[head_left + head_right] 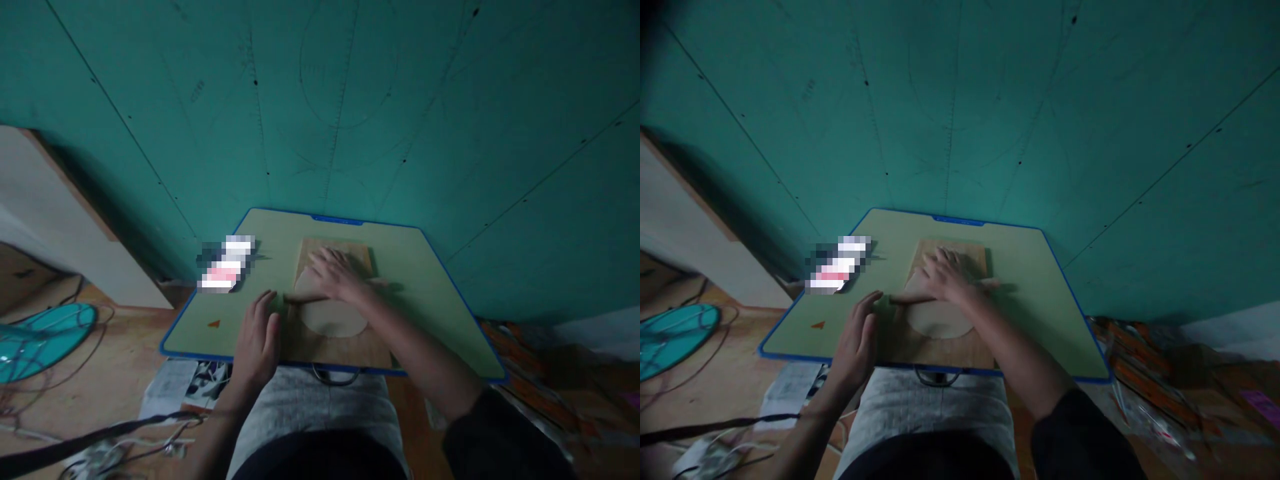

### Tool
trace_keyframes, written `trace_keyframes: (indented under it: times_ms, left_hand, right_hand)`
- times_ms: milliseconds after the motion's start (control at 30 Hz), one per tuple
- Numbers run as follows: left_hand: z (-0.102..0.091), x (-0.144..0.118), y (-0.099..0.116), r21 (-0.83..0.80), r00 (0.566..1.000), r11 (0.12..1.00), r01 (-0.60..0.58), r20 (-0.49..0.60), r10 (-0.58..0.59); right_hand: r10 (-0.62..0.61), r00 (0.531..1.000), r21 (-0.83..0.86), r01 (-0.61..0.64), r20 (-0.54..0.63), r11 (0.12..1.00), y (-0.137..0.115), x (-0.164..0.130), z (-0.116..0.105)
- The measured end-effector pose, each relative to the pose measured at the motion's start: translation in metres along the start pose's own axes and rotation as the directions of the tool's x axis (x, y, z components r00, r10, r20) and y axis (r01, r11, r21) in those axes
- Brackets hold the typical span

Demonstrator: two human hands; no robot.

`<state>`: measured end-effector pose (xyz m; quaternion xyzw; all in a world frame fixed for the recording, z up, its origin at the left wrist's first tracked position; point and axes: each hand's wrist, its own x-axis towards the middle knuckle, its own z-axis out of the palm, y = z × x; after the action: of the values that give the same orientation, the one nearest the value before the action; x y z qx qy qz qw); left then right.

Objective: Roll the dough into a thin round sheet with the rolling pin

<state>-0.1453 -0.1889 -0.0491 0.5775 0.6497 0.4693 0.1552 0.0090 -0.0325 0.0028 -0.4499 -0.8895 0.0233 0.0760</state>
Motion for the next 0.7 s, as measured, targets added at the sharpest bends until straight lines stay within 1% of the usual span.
trace_keyframes:
  times_ms: [67,100,133,200,267,333,367,433,467,500,567,600,633,667,700]
  left_hand:
    - [-0.001,0.000,0.000,0.029,1.000,1.000,-0.001,0.003,0.001]
    - [-0.001,0.000,-0.001,0.031,1.000,1.000,0.001,0.004,-0.001]
    - [-0.002,0.000,-0.002,0.023,1.000,1.000,0.004,-0.001,-0.004]
    - [-0.004,0.000,-0.004,-0.012,1.000,1.000,0.009,-0.025,-0.010]
    - [-0.006,0.000,-0.005,-0.051,0.998,0.999,0.013,-0.055,-0.016]
    - [-0.006,0.000,-0.002,-0.044,0.998,0.999,-0.010,-0.064,0.007]
    - [-0.006,0.000,0.003,-0.011,0.998,0.999,-0.045,-0.051,0.044]
    - [-0.003,-0.002,0.015,0.087,0.983,0.979,-0.183,0.025,0.182]
    - [0.000,-0.004,0.022,0.131,0.959,0.951,-0.279,0.095,0.268]
    - [0.003,-0.005,0.029,0.156,0.917,0.911,-0.382,0.183,0.354]
    - [0.008,-0.005,0.039,0.148,0.795,0.811,-0.566,0.360,0.489]
    - [0.010,-0.004,0.041,0.141,0.740,0.769,-0.624,0.423,0.523]
    - [0.011,-0.001,0.041,0.142,0.703,0.739,-0.659,0.465,0.537]
    - [0.010,0.003,0.040,0.154,0.685,0.721,-0.675,0.492,0.537]
    - [0.007,0.008,0.037,0.173,0.682,0.713,-0.679,0.508,0.526]
  right_hand:
    - [0.035,0.999,0.000,-0.035,0.014,0.999,-0.001,0.017,-0.004]
    - [0.033,0.999,0.002,-0.033,0.014,0.999,-0.002,0.017,-0.005]
    - [0.019,1.000,0.005,-0.019,0.006,1.000,-0.004,0.010,-0.005]
    - [-0.020,0.999,0.016,0.020,-0.035,1.000,-0.011,-0.021,-0.003]
    - [-0.064,0.992,0.025,0.067,-0.105,0.997,-0.020,-0.067,0.002]
    - [-0.123,0.982,0.039,0.130,-0.146,0.991,-0.029,-0.112,0.006]
    - [-0.140,0.978,0.048,0.149,-0.156,0.988,-0.033,-0.130,0.008]
    - [-0.166,0.970,0.062,0.179,-0.179,0.982,-0.036,-0.155,0.010]
    - [-0.177,0.966,0.069,0.193,-0.186,0.979,-0.035,-0.162,0.010]
    - [-0.185,0.964,0.077,0.203,-0.193,0.976,-0.030,-0.165,0.010]
    - [-0.170,0.965,0.097,0.192,-0.201,0.977,-0.015,-0.165,0.007]
    - [-0.141,0.968,0.113,0.166,-0.205,0.980,-0.005,-0.162,0.005]
    - [-0.100,0.972,0.133,0.130,-0.212,0.983,0.007,-0.159,0.003]
    - [-0.056,0.972,0.156,0.093,-0.227,0.983,0.018,-0.155,0.001]
    - [-0.012,0.969,0.180,0.058,-0.247,0.982,0.029,-0.151,-0.001]
